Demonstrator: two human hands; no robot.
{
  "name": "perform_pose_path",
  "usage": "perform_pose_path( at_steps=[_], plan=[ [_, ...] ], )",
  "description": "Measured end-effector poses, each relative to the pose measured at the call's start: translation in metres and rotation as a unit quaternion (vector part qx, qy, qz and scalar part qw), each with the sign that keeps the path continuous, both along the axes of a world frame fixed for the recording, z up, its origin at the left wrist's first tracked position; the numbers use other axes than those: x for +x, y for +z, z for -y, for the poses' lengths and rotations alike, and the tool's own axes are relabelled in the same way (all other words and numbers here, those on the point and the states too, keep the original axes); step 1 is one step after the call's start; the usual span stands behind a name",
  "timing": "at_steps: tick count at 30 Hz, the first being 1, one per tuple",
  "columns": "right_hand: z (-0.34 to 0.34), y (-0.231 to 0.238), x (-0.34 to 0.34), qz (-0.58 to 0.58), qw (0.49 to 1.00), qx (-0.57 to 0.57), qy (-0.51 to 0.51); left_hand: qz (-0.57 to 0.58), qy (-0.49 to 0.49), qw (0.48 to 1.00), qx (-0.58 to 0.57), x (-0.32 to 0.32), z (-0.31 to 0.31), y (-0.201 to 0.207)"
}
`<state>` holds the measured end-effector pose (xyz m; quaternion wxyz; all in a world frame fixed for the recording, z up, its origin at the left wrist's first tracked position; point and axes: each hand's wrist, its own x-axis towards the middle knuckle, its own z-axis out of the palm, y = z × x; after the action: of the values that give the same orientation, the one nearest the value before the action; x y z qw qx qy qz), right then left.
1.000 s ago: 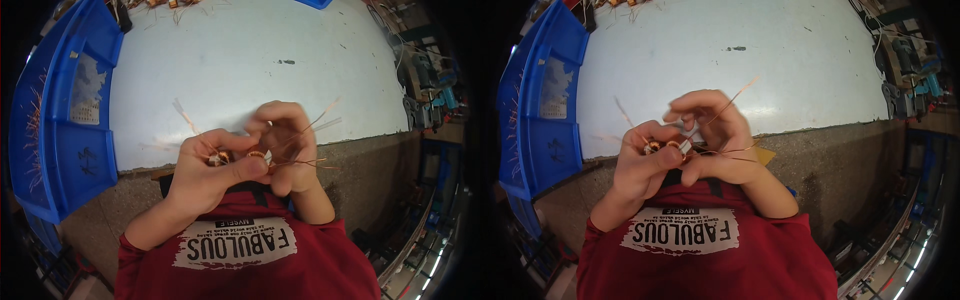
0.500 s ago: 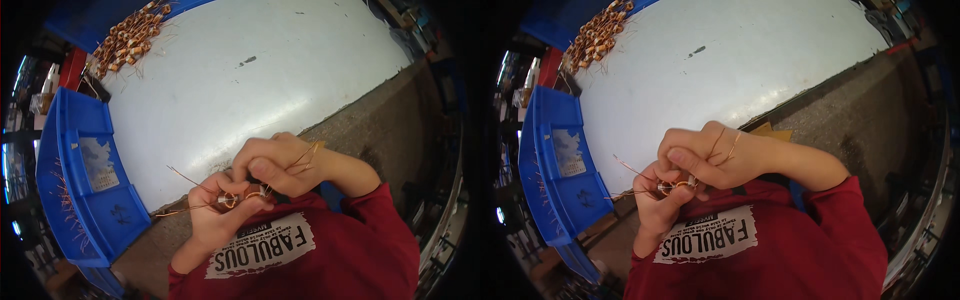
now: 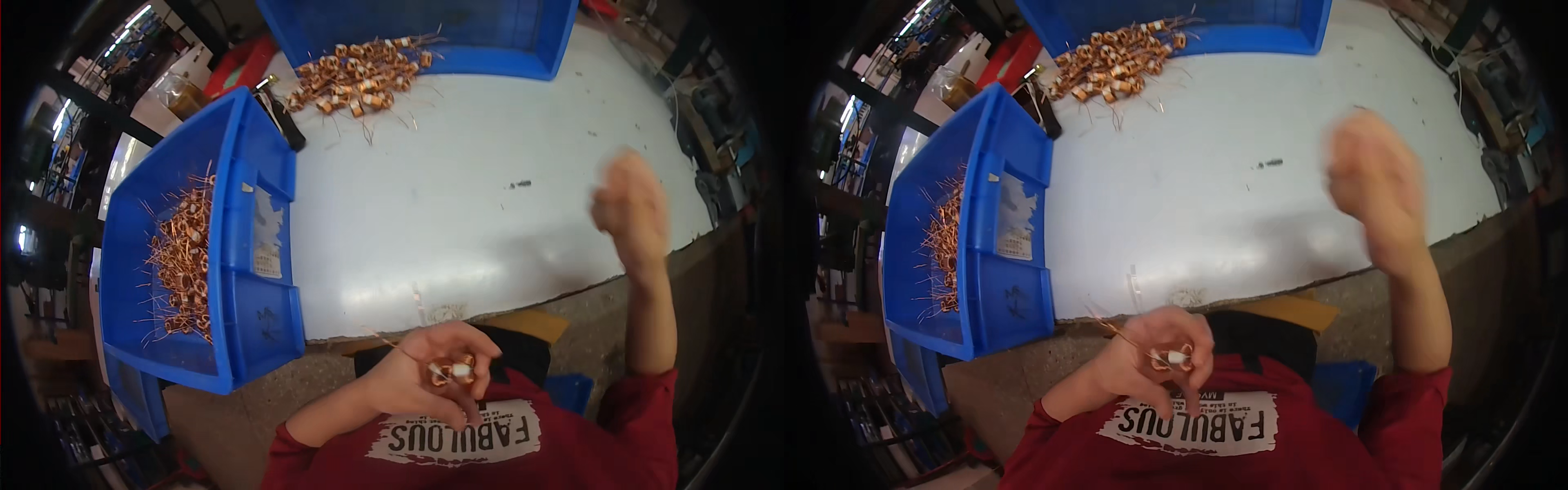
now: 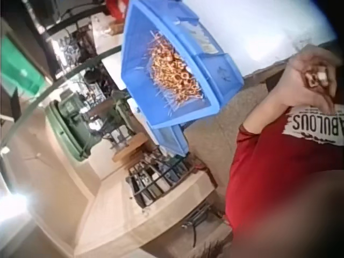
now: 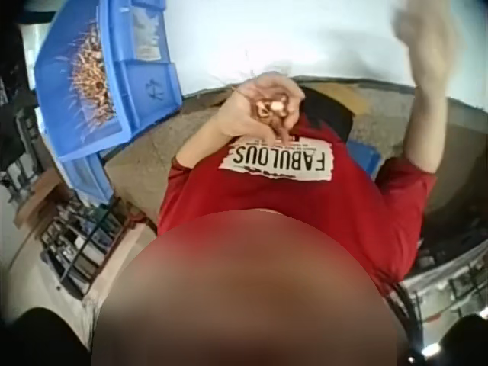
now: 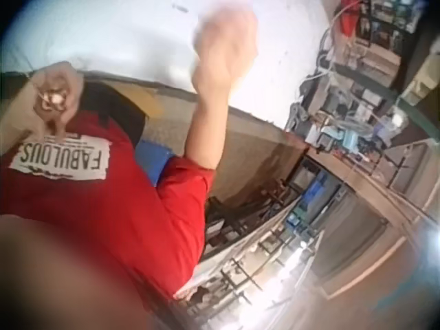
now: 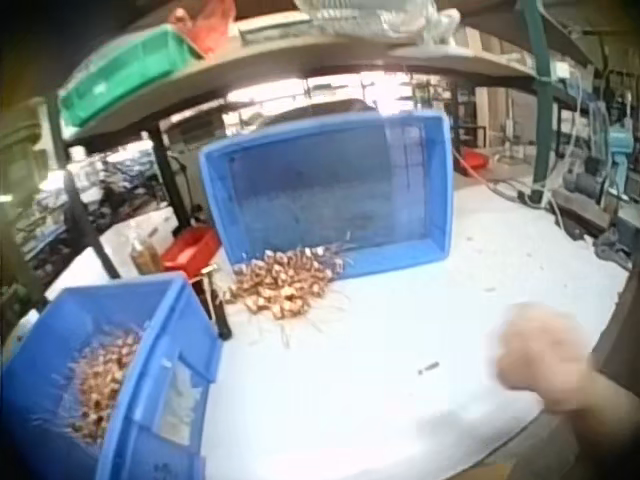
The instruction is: The recorder is assembling small copper coil components at a manufacturing workstation.
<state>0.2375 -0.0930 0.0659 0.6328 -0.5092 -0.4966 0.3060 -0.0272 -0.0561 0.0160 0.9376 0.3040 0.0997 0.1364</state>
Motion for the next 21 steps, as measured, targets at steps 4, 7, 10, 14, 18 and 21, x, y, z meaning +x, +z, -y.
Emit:
perform_pose_path(
  at_steps=[4, 7, 10, 14, 18, 21],
  plan=[
    [-0.112, 0.017, -0.036, 0.425, 0.902, -0.057, 0.039, 0.028, -0.043, 0.978, 0.201, 0.016, -0.005, 0.001],
    [-0.195, -0.022, -0.053, 0.594, 0.801, 0.044, -0.054, 0.008, -0.015, 0.985, 0.170, 0.018, -0.002, 0.011],
    [-0.255, -0.067, -0.055, 0.642, 0.751, 0.096, -0.121, -0.022, 0.022, 0.991, 0.134, 0.017, -0.005, 0.013],
    [-0.245, -0.071, -0.057, 0.685, 0.714, 0.058, -0.133, -0.053, 0.069, 0.994, 0.062, 0.009, -0.016, -0.001],
    [-0.203, -0.034, -0.059, 0.670, 0.712, 0.117, -0.176, -0.080, 0.119, 0.989, 0.034, 0.003, -0.023, -0.004],
    [-0.143, 0.026, -0.075, 0.547, 0.810, 0.154, -0.143, -0.083, 0.194, 0.977, 0.036, 0.008, -0.026, 0.003]
  ],
)
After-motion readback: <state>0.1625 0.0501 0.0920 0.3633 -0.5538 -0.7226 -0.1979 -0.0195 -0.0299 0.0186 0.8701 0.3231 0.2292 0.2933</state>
